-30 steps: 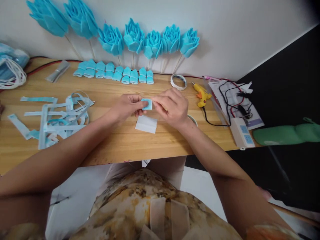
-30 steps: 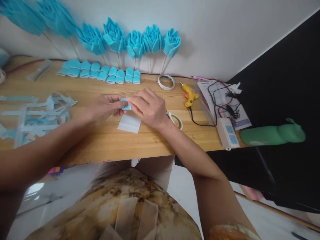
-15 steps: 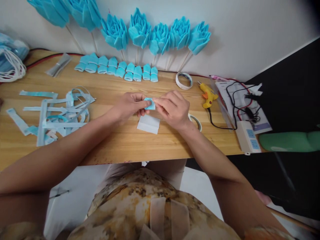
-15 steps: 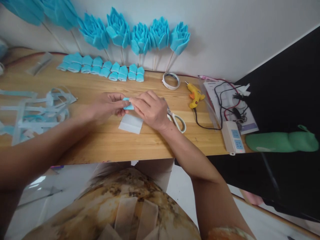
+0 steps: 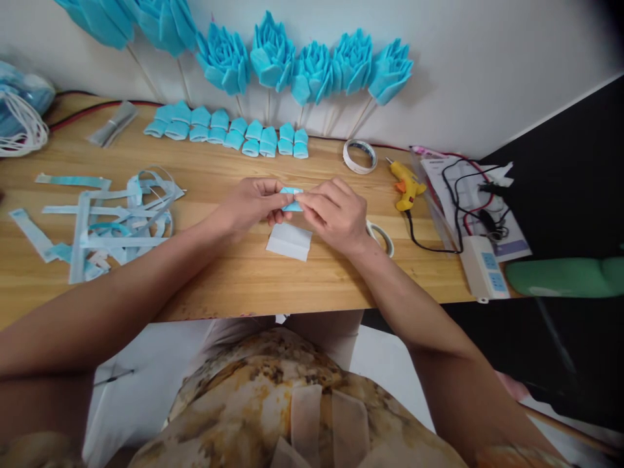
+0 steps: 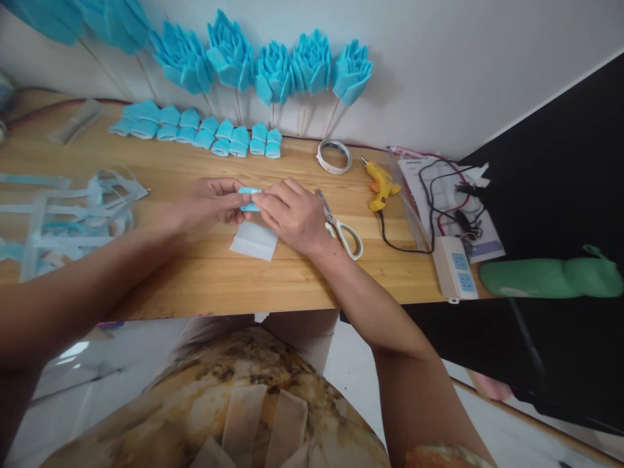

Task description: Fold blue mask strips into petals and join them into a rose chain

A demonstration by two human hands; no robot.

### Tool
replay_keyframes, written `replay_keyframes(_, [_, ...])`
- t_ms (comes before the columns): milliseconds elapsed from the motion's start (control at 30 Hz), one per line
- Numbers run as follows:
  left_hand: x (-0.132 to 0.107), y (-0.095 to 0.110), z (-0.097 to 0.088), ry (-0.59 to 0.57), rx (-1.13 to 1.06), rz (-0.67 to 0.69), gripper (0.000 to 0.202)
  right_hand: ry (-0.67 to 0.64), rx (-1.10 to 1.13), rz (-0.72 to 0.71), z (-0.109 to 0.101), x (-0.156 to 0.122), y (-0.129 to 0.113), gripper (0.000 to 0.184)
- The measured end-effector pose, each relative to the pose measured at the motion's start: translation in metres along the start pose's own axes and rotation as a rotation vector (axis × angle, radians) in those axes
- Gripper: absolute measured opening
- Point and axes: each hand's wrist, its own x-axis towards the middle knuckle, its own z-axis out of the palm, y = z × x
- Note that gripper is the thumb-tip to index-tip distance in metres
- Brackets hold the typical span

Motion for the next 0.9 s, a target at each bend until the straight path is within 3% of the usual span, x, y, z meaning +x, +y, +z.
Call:
replay_keyframes(333, [0.0026,-0.0053,-0.0042,-0.090,-0.190,0.007,0.017,-0.030,0.043,0.044,-0.0018,-0.0009,-0.0004,0.020])
replay_keyframes(600, [0.0059,-0.0055,-0.0085,0.031,-0.145,0.018,0.019,-0.289,0.127,0.149,-0.0068,0.0001,-0.0046,0.037])
replay_keyframes(767, [0.0041,-0.0032,-0.0077,0.060,0.109,0.066,0.021,-0.187,0.331,0.351,-0.0078,0.0018,-0.0036,0.036])
replay_keyframes(900, [0.0020,-0.0005,-0.0042,0.025,0.268,0.109,0.021,-0.190,0.511,0.463,-0.0073,0.0025,-0.0038,0.037])
